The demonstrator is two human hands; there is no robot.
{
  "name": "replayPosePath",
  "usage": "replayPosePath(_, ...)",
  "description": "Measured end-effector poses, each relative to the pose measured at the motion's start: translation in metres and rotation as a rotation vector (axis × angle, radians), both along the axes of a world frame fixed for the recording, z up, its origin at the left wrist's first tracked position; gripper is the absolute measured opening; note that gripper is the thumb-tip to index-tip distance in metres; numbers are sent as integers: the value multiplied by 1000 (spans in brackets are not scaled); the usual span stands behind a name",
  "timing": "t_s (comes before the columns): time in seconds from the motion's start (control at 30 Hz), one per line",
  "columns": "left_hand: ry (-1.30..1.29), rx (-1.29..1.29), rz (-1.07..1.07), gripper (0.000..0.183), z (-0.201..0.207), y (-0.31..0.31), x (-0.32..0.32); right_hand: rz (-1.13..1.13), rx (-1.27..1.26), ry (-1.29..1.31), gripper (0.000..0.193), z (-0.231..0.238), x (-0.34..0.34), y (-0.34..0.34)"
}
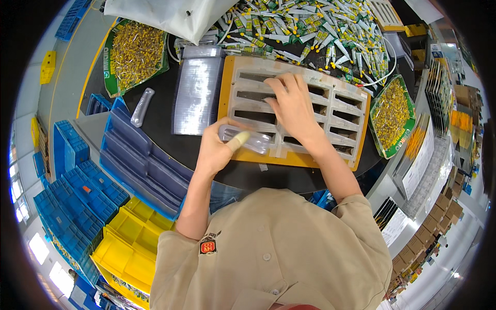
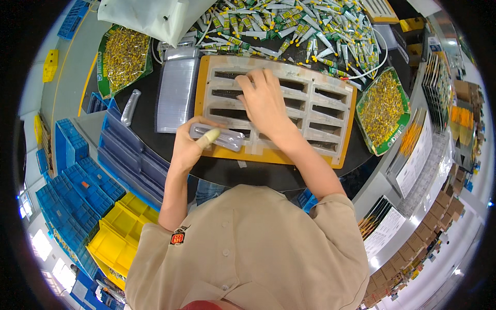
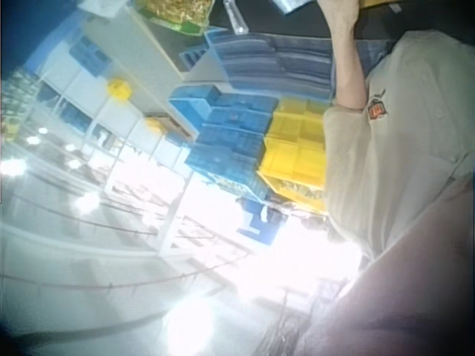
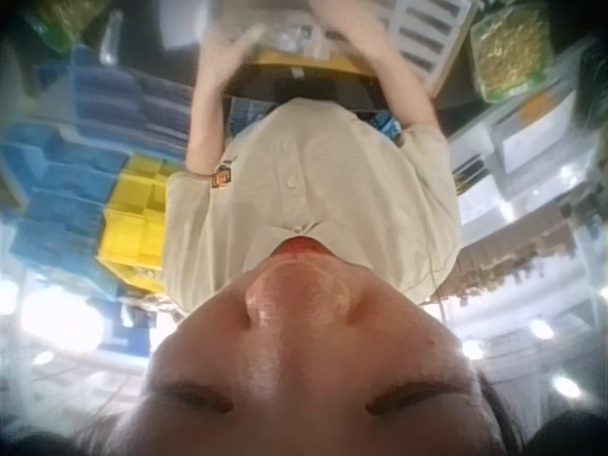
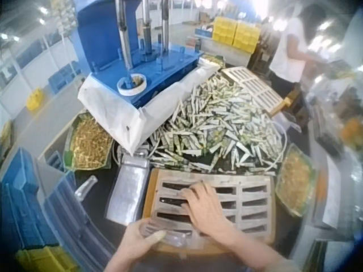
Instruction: The person assembles small electronic components by placing them into a yellow tray with slots, then adds small yellow parts from a green tray. They repeatedly check a document, refill components from a yellow bin, and continue the assembly process.
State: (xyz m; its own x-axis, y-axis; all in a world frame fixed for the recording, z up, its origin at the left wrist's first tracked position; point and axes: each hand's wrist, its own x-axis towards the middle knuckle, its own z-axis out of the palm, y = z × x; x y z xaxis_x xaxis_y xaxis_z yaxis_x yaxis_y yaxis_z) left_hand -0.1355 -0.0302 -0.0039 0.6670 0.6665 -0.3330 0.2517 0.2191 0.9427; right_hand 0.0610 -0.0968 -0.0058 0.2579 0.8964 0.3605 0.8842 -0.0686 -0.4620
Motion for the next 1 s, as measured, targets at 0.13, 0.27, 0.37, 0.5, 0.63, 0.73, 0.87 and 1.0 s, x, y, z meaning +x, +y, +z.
replayPosePath(0.13,36,-208,182,25,1,-6,-10,378,-477,631,26,7,-15,-14)
replayPosePath(0.27,8,-38,-85,19,1,-23,-20,25,20,-74,14,4,-23,-17)
replayPosePath(0.37,73,-5,144,21,0,-27,-26,311,-205,476,20,4,-30,-33)
replayPosePath(0.5,52,-166,18,19,9,-40,-25,208,-197,231,18,-4,-39,-46)
replayPosePath(0.63,62,118,-26,14,24,-39,-3,185,-76,332,18,-7,-29,-58)
replayPosePath(0.73,153,146,51,20,24,-18,30,341,-132,734,19,2,8,-64)
replayPosePath(0.87,-99,-40,-230,18,15,-19,70,152,-10,255,12,11,78,-30)
replayPosePath(1.0,223,80,-198,19,10,-16,93,-41,-3,26,21,12,100,-36)
